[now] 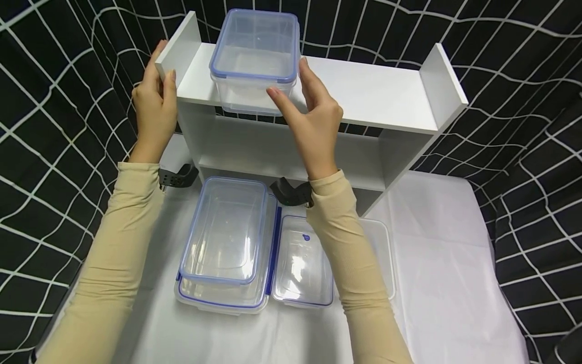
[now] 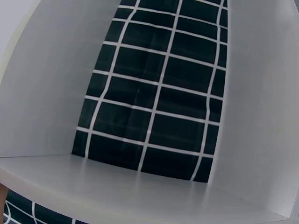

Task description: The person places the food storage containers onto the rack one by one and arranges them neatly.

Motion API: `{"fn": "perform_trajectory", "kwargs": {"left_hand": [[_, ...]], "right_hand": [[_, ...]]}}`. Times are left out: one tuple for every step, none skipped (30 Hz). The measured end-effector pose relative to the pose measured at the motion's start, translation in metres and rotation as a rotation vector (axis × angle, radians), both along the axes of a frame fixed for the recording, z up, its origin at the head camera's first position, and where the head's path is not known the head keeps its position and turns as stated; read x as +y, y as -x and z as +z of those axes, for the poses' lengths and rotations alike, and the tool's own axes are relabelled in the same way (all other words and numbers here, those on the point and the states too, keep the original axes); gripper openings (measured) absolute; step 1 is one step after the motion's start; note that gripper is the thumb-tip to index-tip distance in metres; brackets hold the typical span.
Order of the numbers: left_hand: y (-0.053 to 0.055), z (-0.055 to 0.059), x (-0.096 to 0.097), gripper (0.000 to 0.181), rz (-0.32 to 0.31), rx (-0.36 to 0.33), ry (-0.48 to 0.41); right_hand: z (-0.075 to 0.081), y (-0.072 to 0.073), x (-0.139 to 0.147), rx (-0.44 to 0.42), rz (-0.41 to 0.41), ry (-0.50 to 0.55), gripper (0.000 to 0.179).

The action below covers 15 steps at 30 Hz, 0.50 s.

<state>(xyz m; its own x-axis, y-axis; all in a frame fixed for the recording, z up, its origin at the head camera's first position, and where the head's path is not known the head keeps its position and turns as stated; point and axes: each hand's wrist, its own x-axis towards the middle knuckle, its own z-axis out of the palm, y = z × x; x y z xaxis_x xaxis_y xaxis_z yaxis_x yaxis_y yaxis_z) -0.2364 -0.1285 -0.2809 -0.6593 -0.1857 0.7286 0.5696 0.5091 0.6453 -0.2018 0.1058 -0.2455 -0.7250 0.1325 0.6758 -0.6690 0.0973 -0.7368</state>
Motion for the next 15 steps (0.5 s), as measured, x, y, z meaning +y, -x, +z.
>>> {"fn": "perform_trajectory", "kwargs": {"left_hand": [[0.0, 0.0, 0.0, 0.042, 0.0, -0.005, -0.001], [0.0, 0.0, 0.0, 0.042, 0.001, -0.008, -0.001], [0.0, 0.0, 0.001, 0.042, 0.001, -0.01, -0.002], [0.0, 0.0, 0.001, 0.042, 0.002, -0.014, -0.003], [0.0, 0.0, 0.001, 0.042, 0.004, -0.018, -0.005], [0.0, 0.0, 0.001, 0.042, 0.004, -0.02, -0.008], [0.0, 0.001, 0.001, 0.042, 0.003, -0.019, -0.009], [0.0, 0.001, 0.001, 0.042, 0.003, -0.017, -0.008], [0.0, 0.001, 0.0, 0.042, 0.004, -0.014, -0.006], [-0.001, 0.001, 0.001, 0.042, 0.004, -0.014, -0.006], [-0.001, 0.001, 0.001, 0.041, 0.005, -0.013, -0.003], [-0.001, 0.001, 0.001, 0.041, 0.006, -0.012, -0.001], [-0.001, 0.001, 0.001, 0.041, 0.007, -0.015, -0.001], [-0.001, 0.001, 0.001, 0.041, 0.01, -0.02, -0.002], [-0.001, 0.001, 0.001, 0.042, 0.013, -0.033, -0.004]], "right_hand": [[-0.001, 0.002, -0.001, 0.011, -0.007, -0.016, 0.05], [-0.001, 0.003, -0.002, 0.008, -0.008, -0.019, 0.05], [0.0, 0.004, -0.003, 0.002, -0.01, -0.023, 0.051], [0.0, 0.005, -0.005, -0.009, -0.008, -0.023, 0.051], [0.001, 0.007, -0.006, -0.03, -0.004, -0.018, 0.052], [0.002, 0.008, -0.008, -0.05, 0.002, -0.009, 0.052], [0.003, 0.008, -0.01, -0.072, 0.007, -0.002, 0.053], [0.005, 0.009, -0.012, -0.092, 0.009, 0.004, 0.054], [0.007, 0.009, -0.014, -0.112, 0.011, 0.007, 0.054], [0.01, 0.007, -0.016, -0.131, 0.012, 0.01, 0.055], [0.012, 0.005, -0.019, -0.144, 0.011, 0.009, 0.055], [0.014, 0.004, -0.021, -0.146, 0.008, 0.001, 0.055], [0.016, 0.002, -0.023, -0.149, 0.005, -0.01, 0.054], [0.017, 0.001, -0.025, -0.15, 0.003, -0.018, 0.054], [0.017, 0.001, -0.026, -0.15, 0.003, -0.026, 0.054]]}}
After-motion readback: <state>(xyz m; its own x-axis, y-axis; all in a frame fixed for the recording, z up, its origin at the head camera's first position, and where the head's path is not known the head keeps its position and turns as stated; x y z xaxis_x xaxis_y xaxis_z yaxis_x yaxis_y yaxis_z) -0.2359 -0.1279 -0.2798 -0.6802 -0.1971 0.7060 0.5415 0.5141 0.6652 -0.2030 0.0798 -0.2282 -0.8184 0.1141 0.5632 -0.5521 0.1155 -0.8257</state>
